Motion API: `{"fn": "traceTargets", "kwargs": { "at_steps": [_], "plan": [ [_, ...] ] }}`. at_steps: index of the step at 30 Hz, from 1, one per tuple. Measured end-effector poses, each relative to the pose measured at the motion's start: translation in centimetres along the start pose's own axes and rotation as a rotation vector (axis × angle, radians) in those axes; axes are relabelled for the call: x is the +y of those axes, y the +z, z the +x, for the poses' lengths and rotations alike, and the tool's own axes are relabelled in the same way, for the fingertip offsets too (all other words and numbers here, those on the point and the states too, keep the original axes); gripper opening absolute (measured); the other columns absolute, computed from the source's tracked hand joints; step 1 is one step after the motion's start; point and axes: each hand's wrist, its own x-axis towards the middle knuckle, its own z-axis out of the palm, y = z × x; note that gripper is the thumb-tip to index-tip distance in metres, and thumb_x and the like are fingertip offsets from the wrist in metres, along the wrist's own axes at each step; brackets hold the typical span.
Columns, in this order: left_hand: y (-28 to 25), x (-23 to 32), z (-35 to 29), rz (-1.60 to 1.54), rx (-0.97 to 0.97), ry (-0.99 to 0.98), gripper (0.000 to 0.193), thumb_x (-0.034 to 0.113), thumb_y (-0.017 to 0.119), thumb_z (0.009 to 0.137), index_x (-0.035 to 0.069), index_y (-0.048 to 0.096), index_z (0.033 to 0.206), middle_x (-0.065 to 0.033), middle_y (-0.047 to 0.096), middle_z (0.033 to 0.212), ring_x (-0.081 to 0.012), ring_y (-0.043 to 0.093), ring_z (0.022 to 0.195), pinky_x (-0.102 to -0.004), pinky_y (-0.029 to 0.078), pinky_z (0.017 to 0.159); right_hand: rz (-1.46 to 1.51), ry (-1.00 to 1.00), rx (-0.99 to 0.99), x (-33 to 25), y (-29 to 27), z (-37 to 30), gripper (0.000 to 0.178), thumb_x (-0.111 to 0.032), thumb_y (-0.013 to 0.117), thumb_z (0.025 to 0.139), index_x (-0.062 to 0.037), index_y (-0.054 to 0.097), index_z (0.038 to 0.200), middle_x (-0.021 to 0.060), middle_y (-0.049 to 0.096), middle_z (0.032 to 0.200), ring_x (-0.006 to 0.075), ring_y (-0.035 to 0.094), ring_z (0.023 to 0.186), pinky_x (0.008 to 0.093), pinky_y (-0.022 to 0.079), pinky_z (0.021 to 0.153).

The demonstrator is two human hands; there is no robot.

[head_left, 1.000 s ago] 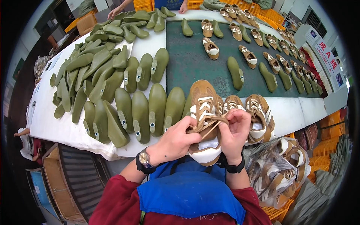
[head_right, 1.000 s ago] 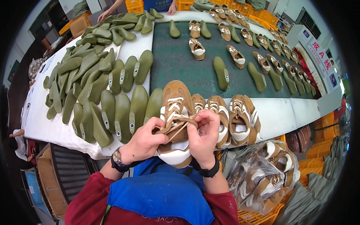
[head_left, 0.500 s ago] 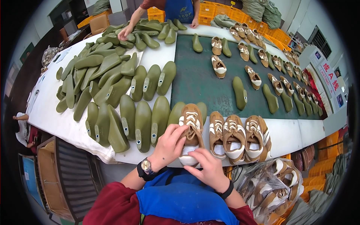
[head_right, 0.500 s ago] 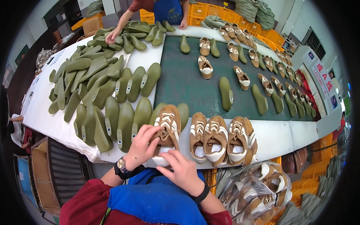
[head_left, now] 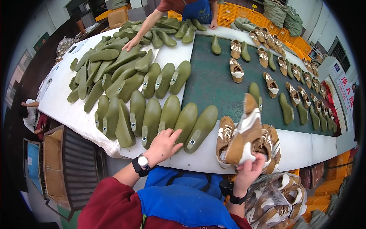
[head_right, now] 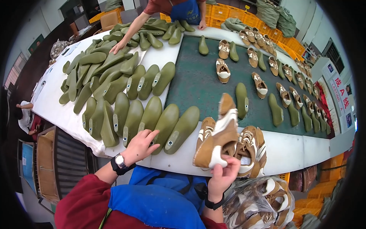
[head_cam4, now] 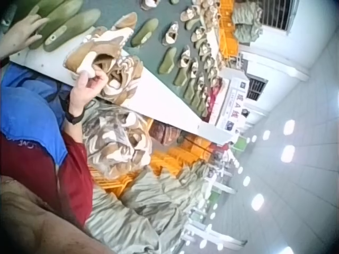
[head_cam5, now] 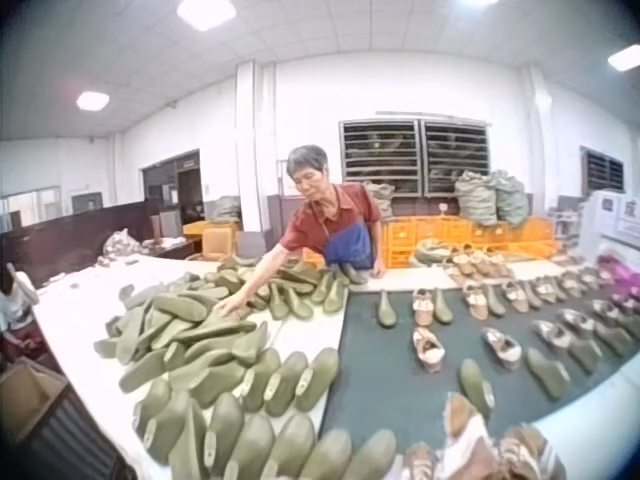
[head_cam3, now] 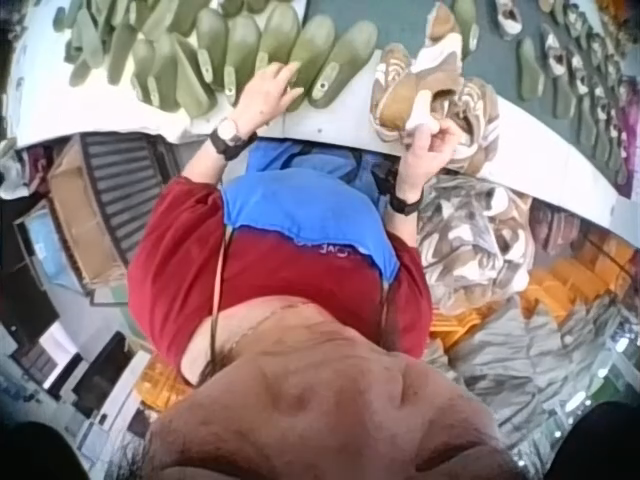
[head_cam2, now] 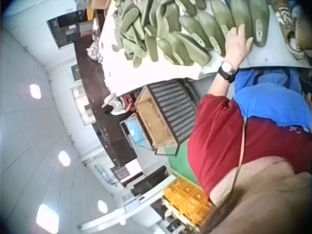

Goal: The recorder is inserting green plastic shoe lasts into brown sneakers on a conveyor belt in a shoe manufacturing facility.

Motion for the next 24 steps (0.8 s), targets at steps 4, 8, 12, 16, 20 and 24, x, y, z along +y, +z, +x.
{"fn": "traceTargets", "kwargs": {
  "at_steps": [4,8,12,16,20,24],
  "plan": [
    [-1.3,3.4,2.5,0.167,-0.143,0.079,0.062,0.034,0.064,0.085,0.009,0.040,0.137,-0.0146,0.061,0.085,-0.0320,0.062,0.081,-0.0423,0.050,0.067,0.024,-0.045,0.086,-1.3,-1.3,-0.5,0.029,-0.009,0.060,0.082,-0.0066,0.041,0.104,0.0097,0.053,0.099,0.0085,0.050,0.069,0.0180,0.043,0.051],
    [-0.3,4.2,6.9,0.237,-0.605,0.083,0.073,0.044,0.062,0.084,0.014,0.032,0.143,-0.0174,0.063,0.071,-0.0344,0.064,0.068,-0.0441,0.051,0.061,0.026,-0.063,0.020,-1.7,-3.0,-1.8,0.040,-0.023,0.070,0.081,-0.0053,0.040,0.102,0.0102,0.053,0.093,0.0133,0.052,0.077,0.0237,0.044,0.068],
    [3.1,2.0,11.7,0.144,-0.660,0.059,0.062,0.035,0.060,0.081,0.022,0.039,0.138,-0.0182,0.066,0.075,-0.0370,0.065,0.072,-0.0455,0.052,0.069,0.089,-0.035,-0.055,-1.7,-4.1,-2.9,0.053,-0.035,0.077,0.078,-0.0044,0.040,0.101,0.0128,0.055,0.091,0.0161,0.052,0.080,0.0261,0.043,0.073],
    [4.8,1.6,18.9,0.156,-0.435,0.009,0.048,0.030,0.059,0.079,0.019,0.055,0.125,-0.0215,0.067,0.088,-0.0360,0.066,0.083,-0.0443,0.052,0.079,0.144,-0.075,-0.141,-1.6,-5.6,-3.2,0.047,-0.023,0.079,0.078,-0.0047,0.041,0.101,0.0138,0.057,0.090,0.0174,0.053,0.080,0.0277,0.044,0.074],
    [10.5,-1.9,28.5,0.202,-0.235,-0.076,0.048,0.028,0.059,0.079,0.015,0.055,0.125,-0.0219,0.067,0.097,-0.0351,0.065,0.092,-0.0433,0.052,0.083,0.029,-0.211,-0.242,-1.3,-7.0,-3.1,0.043,-0.018,0.080,0.074,-0.0031,0.048,0.098,0.0163,0.060,0.089,0.0193,0.059,0.079,0.0277,0.047,0.068],
    [14.9,0.7,30.9,0.214,-0.183,-0.282,0.053,0.028,0.059,0.082,0.012,0.046,0.132,-0.0235,0.066,0.100,-0.0384,0.064,0.095,-0.0468,0.052,0.083,-0.049,-0.180,-0.304,-1.8,-8.1,-3.3,0.034,-0.004,0.074,0.075,-0.0032,0.053,0.103,0.0175,0.059,0.100,0.0231,0.059,0.085,0.0319,0.050,0.071]
  ]
}}
